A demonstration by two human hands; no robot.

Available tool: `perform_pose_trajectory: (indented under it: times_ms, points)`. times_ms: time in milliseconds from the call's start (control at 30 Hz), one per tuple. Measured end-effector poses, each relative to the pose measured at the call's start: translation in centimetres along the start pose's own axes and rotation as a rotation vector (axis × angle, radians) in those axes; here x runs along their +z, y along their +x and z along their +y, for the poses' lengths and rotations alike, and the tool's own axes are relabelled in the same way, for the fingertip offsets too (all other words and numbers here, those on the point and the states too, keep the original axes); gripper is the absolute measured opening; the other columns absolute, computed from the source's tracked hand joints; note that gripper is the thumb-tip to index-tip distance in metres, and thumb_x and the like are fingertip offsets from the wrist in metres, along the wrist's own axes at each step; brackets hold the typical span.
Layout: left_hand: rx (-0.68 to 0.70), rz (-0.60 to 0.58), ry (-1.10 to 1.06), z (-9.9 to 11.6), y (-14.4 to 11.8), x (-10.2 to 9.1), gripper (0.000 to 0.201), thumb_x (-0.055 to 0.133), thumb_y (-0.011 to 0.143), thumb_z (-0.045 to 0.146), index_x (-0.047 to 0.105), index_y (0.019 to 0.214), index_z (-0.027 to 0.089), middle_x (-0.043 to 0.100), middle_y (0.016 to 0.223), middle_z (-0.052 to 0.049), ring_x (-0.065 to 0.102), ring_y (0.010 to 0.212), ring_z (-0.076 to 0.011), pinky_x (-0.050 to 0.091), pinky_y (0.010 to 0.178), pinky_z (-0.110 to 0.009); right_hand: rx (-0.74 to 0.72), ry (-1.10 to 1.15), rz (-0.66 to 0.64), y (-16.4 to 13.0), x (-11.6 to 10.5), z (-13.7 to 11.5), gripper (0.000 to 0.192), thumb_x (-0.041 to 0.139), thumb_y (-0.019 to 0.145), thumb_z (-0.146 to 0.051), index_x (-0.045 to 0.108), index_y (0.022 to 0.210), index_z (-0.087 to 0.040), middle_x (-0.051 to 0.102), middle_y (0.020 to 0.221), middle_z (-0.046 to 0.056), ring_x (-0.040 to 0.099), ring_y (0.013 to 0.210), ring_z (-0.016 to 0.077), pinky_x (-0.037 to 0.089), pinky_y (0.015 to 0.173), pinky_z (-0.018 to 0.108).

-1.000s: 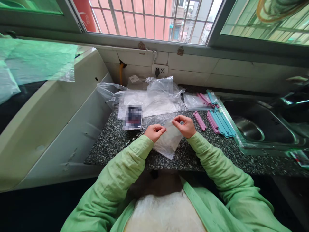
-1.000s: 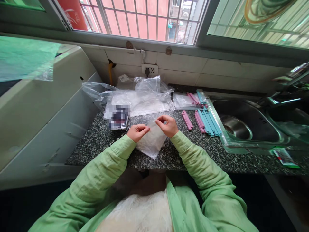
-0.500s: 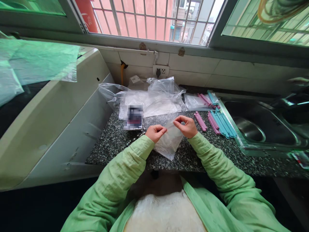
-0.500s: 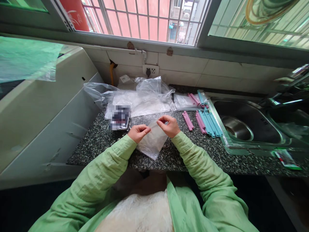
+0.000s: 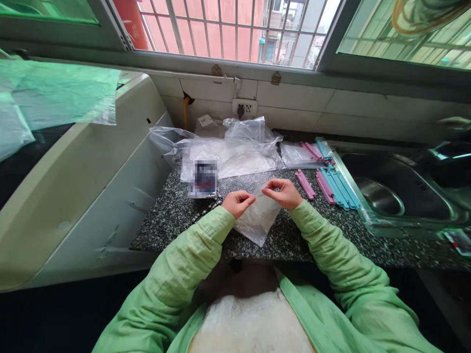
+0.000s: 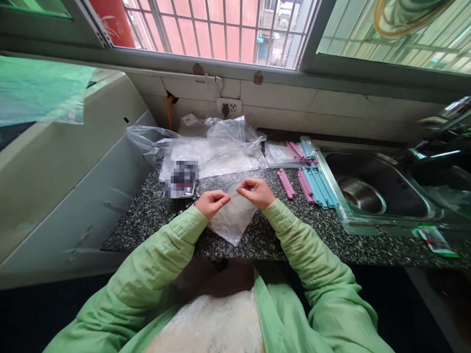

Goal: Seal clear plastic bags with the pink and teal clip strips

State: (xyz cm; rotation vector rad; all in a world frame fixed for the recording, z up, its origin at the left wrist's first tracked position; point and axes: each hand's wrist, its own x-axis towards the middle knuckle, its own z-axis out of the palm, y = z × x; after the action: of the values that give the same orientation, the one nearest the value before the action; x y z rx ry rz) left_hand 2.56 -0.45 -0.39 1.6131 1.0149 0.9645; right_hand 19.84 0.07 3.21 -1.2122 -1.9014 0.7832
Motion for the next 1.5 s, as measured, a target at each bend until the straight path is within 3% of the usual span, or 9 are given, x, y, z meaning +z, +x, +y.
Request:
perform_pose_trajectory:
  times_ms: [267, 567, 1167, 1500]
  points:
    - [-0.063, -0.038, -0.046, 0.1, 0.12, 0.07, 0.032, 0.059, 0.059, 0.042, 0.058, 0.055, 0.011, 0.05, 0.049, 0.002, 0.042, 0.05, -0.0074, 0.033, 0.049, -0.021, -0.08, -0.028, 0.038, -0.08, 0.2, -0.08, 0.017, 0.054, 0.068, -0.028, 0.056, 0.06, -0.014, 0.053, 0.054, -0.001, 0.042, 0.051, 0.0076, 0.038, 0.051, 0.021]
    - [-0.135, -0.061, -0.063, 0.42, -0.02, 0.01, 0.036, 0.062, 0.054, 0.047, 0.057, 0.054, 0.011, 0.047, 0.045, 0.003, 0.039, 0.047, -0.0065, 0.03, 0.046, -0.02, -0.072, -0.026, 0.101, 0.03, -0.19, 0.2, 0.018, 0.055, 0.068, -0.03, 0.056, 0.061, -0.014, 0.055, 0.056, 0.0, 0.046, 0.054, 0.009, 0.04, 0.053, 0.022]
    - [-0.121, -0.004, -0.002, 0.33, 0.18, 0.03, 0.028, 0.06, 0.059, 0.039, 0.057, 0.05, 0.012, 0.052, 0.045, 0.002, 0.043, 0.047, -0.0073, 0.034, 0.048, -0.02, -0.012, -0.046, 0.19, 0.27, -0.45, 0.37, 0.016, 0.056, 0.067, -0.028, 0.057, 0.06, -0.014, 0.056, 0.056, 0.001, 0.047, 0.053, 0.0096, 0.041, 0.054, 0.023]
    - [-0.135, -0.051, -0.038, 0.39, 0.19, 0.01, 0.033, 0.06, 0.056, 0.044, 0.055, 0.049, 0.012, 0.048, 0.042, 0.003, 0.04, 0.043, -0.0061, 0.032, 0.044, -0.019, -0.051, -0.034, 0.158, 0.24, -0.3, 0.52, 0.017, 0.055, 0.068, -0.03, 0.056, 0.06, -0.014, 0.056, 0.057, 0.001, 0.047, 0.054, 0.0095, 0.041, 0.054, 0.022]
